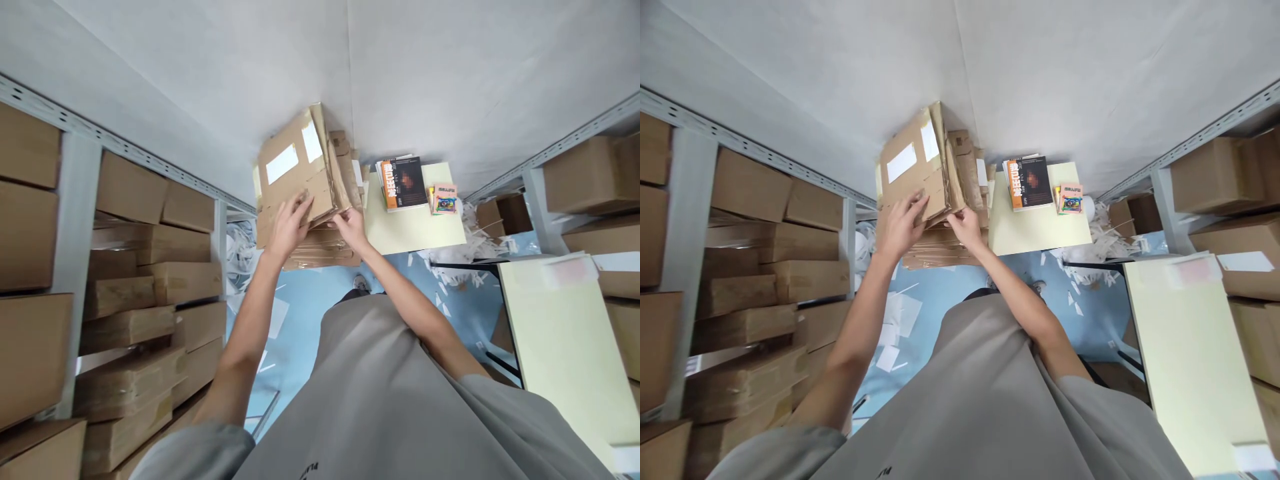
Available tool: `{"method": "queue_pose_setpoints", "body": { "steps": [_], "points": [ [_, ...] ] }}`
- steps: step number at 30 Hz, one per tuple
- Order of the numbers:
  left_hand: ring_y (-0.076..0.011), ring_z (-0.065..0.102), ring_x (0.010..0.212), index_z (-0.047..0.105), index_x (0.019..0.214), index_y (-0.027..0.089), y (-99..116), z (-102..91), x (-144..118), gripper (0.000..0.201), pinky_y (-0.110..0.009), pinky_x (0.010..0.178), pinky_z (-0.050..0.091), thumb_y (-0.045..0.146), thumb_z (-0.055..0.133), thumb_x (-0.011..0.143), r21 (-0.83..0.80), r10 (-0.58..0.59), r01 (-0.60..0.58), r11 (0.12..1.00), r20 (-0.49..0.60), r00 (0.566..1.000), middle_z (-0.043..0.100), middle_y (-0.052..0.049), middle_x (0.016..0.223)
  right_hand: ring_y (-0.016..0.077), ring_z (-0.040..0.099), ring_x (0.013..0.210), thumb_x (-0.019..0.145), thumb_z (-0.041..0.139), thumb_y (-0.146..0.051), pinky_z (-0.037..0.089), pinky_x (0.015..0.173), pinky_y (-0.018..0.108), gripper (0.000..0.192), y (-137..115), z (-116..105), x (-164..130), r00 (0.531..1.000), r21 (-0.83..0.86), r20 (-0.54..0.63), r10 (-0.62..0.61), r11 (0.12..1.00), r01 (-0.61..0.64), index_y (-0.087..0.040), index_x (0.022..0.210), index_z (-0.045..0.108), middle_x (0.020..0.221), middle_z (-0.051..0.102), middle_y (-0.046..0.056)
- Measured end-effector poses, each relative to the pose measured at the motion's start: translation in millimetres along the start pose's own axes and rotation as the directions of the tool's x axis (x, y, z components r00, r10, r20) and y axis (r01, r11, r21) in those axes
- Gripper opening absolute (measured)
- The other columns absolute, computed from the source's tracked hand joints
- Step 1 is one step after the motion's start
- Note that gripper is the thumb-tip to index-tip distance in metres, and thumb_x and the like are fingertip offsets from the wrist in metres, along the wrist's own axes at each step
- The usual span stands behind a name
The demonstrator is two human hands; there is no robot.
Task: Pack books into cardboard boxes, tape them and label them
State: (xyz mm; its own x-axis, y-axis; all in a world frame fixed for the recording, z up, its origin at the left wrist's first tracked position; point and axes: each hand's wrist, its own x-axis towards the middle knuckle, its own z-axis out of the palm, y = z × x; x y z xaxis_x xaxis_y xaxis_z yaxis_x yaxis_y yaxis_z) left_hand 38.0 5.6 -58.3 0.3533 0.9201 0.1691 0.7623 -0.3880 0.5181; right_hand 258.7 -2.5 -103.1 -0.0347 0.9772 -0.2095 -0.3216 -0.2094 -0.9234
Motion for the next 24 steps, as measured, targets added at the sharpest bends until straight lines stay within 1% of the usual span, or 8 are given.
{"method": "queue_pose_setpoints", "body": {
  "steps": [3,6,10,13,17,20,22,24],
  "points": [
    [-0.0428,0.05,0.174,0.056,0.179,0.018,-1.4,4.3,6.4,0.083,-0.067,0.147,0.038,0.013,0.071,0.097,0.063,-0.001,-0.005,0.998,0.094,0.996,0.056,-0.021,0.185,0.0219,0.075,0.081,0.082,0.084,-0.059,0.077,0.082,0.044,0.037,-0.4,-9.6,-4.1,0.992,-0.089,-0.123,0.008,0.996,-0.019,-0.026,0.087,0.066,0.083,0.073,0.0],
    [-0.042,0.049,0.176,0.053,0.181,0.013,-1.6,11.2,8.0,0.088,-0.064,0.148,0.038,0.01,0.067,0.094,0.088,-0.031,0.014,0.996,0.188,0.982,0.052,-0.022,0.188,0.021,0.072,0.077,0.079,0.079,-0.055,0.072,0.07,0.04,0.033,-10.5,-45.4,-21.2,0.976,-0.114,-0.22,0.014,0.993,-0.04,-0.027,0.088,0.064,0.083,0.072,0.0],
    [-0.0409,0.046,0.179,0.055,0.179,0.012,1.4,24.4,5.7,0.081,-0.064,0.148,0.037,0.008,0.058,0.099,0.118,-0.06,0.031,0.993,0.251,0.966,0.047,-0.024,0.191,0.0212,0.075,0.082,0.072,0.075,-0.051,0.065,0.062,0.032,0.034,-43.8,-137.3,-64.5,0.939,-0.172,-0.344,-0.011,0.984,-0.052,-0.026,0.093,0.068,0.09,0.077,0.003],
    [-0.0446,0.046,0.177,0.059,0.176,0.013,9.5,33.6,7.4,0.079,-0.069,0.145,0.04,0.008,0.06,0.097,0.164,-0.089,0.043,0.986,0.282,0.955,0.049,-0.027,0.188,0.0162,0.067,0.07,0.067,0.077,-0.045,0.058,0.056,0.027,0.029,-75.5,-209.2,-108.0,0.895,-0.215,-0.443,-0.052,0.975,-0.05,-0.025,0.087,0.07,0.08,0.073,0.0],
    [-0.0569,0.039,0.178,0.057,0.174,0.007,30.6,40.2,23.2,0.089,-0.078,0.143,0.037,0.018,0.078,0.088,0.226,-0.19,0.121,0.966,0.314,0.93,0.043,-0.035,0.188,0.0133,0.059,0.061,0.065,0.082,-0.039,0.054,0.052,0.025,0.025,-104.9,-266.8,-173.0,0.824,-0.146,-0.559,-0.089,0.989,0.008,-0.026,0.081,0.068,0.072,0.068,-0.003],
    [-0.0603,0.025,0.183,0.049,0.177,0.0,67.0,49.2,47.3,0.094,-0.082,0.146,0.028,0.025,0.079,0.091,0.18,-0.149,0.1,0.979,0.279,0.949,0.037,-0.039,0.19,0.0142,0.062,0.062,0.068,0.086,-0.04,0.055,0.053,0.025,0.027,-112.8,-281.0,-220.3,0.743,-0.11,-0.659,-0.118,0.992,0.061,-0.027,0.082,0.067,0.073,0.068,-0.003],
    [-0.0535,0.024,0.185,0.045,0.181,0.005,110.4,64.3,62.9,0.087,-0.079,0.149,0.025,0.027,0.071,0.101,0.042,0.034,-0.045,0.998,0.236,0.971,0.039,-0.033,0.191,0.0157,0.067,0.066,0.071,0.088,-0.042,0.056,0.054,0.026,0.03,-113.8,-282.4,-248.7,0.675,-0.099,-0.726,-0.134,0.991,0.09,-0.027,0.085,0.067,0.078,0.071,-0.002],
    [-0.0438,0.029,0.186,0.046,0.183,0.018,169.8,88.9,69.8,0.077,-0.073,0.152,0.025,0.033,0.065,0.11,-0.143,0.305,-0.281,0.949,0.19,0.933,0.045,-0.022,0.192,0.0165,0.07,0.068,0.072,0.089,-0.043,0.056,0.055,0.026,0.031,-113.2,-280.9,-273.9,0.589,-0.099,-0.794,-0.152,0.988,0.12,-0.027,0.085,0.066,0.08,0.072,-0.001]
  ]
}}
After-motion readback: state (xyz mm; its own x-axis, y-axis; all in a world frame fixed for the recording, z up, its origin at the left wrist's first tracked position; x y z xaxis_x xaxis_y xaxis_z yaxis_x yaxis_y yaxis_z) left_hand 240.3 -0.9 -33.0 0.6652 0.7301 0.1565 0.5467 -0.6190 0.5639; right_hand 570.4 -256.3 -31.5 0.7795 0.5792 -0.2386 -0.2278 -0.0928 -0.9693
